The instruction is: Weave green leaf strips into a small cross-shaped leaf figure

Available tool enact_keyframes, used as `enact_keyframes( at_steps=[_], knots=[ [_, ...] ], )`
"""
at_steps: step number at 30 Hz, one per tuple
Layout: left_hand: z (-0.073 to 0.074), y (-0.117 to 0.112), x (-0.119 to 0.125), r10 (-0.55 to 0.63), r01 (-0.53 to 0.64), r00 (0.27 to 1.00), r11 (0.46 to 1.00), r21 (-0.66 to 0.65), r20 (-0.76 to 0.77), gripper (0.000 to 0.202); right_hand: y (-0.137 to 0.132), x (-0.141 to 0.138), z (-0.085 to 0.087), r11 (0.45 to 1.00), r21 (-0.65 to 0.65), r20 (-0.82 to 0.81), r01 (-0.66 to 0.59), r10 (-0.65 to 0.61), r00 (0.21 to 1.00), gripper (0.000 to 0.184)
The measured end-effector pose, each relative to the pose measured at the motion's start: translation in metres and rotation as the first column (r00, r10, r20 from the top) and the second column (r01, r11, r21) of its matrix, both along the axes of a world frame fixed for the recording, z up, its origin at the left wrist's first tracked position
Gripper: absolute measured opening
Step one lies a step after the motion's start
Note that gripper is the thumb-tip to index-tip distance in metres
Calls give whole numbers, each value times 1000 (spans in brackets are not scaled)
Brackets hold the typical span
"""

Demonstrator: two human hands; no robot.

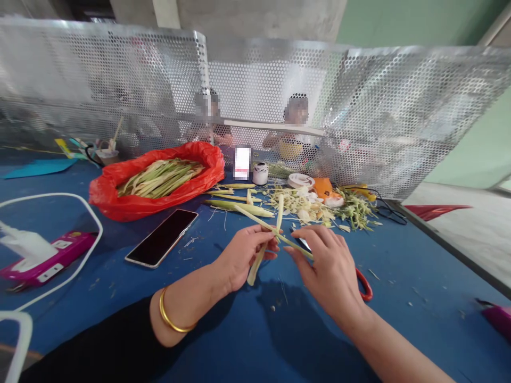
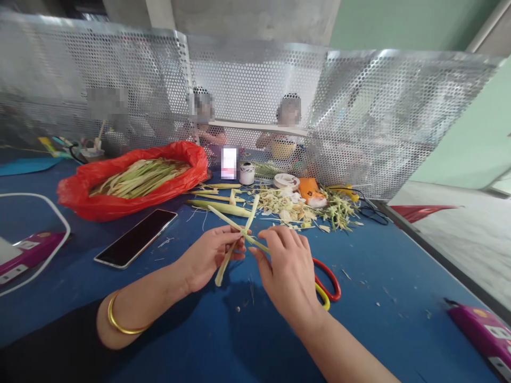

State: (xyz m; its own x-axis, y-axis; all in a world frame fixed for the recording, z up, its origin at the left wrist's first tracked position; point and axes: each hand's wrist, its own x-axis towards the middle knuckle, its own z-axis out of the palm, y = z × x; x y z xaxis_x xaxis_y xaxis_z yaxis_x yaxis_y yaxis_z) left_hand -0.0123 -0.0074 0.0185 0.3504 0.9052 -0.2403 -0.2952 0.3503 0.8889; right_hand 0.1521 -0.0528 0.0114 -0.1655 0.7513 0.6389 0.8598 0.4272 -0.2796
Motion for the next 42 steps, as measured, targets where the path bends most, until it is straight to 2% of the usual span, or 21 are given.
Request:
enact_keyframes(
  at_steps=[2,5,8,10,17,21,23,25,27,28,30,32,34,36,39,42],
  knots=[
    [1,-2,0,-21,22,999,1000,9,-41,12,4,0,-4,994,-101,17,-47,49,999,8],
    [-1,-4,2,-36,45,994,995,90,-106,18,5,-4,-10,969,-227,-56,-93,82,995,21],
    [-7,-5,4,-1,35,985,980,196,-172,18,3,-8,-13,971,-224,-84,-88,71,994,28],
    [-10,-5,5,46,-1,979,975,220,-197,18,1,-10,-13,973,-214,-74,-84,70,995,30],
    [-11,-6,8,128,-96,978,978,186,-167,22,-6,-14,-9,975,-178,-35,-136,132,991,30],
    [-10,-3,6,108,-83,980,985,154,-164,22,-8,-16,-9,973,-171,-40,-152,147,988,31],
    [-8,-1,4,71,-49,984,990,134,-163,24,-6,-14,-8,959,-240,-97,-151,131,987,30],
    [-6,2,0,35,-17,988,993,118,-153,26,-1,-9,-7,909,-379,-245,-174,83,966,31],
    [-3,3,-2,-2,18,989,993,114,-145,28,5,-4,-7,834,-488,-467,-257,-1,884,34],
    [-1,3,-3,-26,43,989,993,112,-146,29,9,-1,-7,798,-512,-585,-319,-52,809,35],
    [0,1,-3,-97,113,982,989,97,-160,33,14,1,-8,744,-495,-781,-448,-155,605,35],
    [-1,-1,-2,-152,170,971,982,84,-187,37,16,0,-10,709,-438,-886,-553,-237,398,33],
    [-4,-4,0,-176,205,955,974,99,-240,38,16,-3,-12,704,-385,-923,-597,-278,266,30],
    [-7,-5,1,-172,225,936,963,148,-307,33,14,-7,-13,706,-359,-933,-611,-287,217,29],
    [-9,-7,2,-166,257,912,944,206,-375,25,12,-10,-15,725,-354,-935,-590,-273,226,27],
    [-7,-10,3,-156,260,900,942,213,-407,20,12,-10,-16,779,-333,-941,-531,-242,235,26]
  ],
)
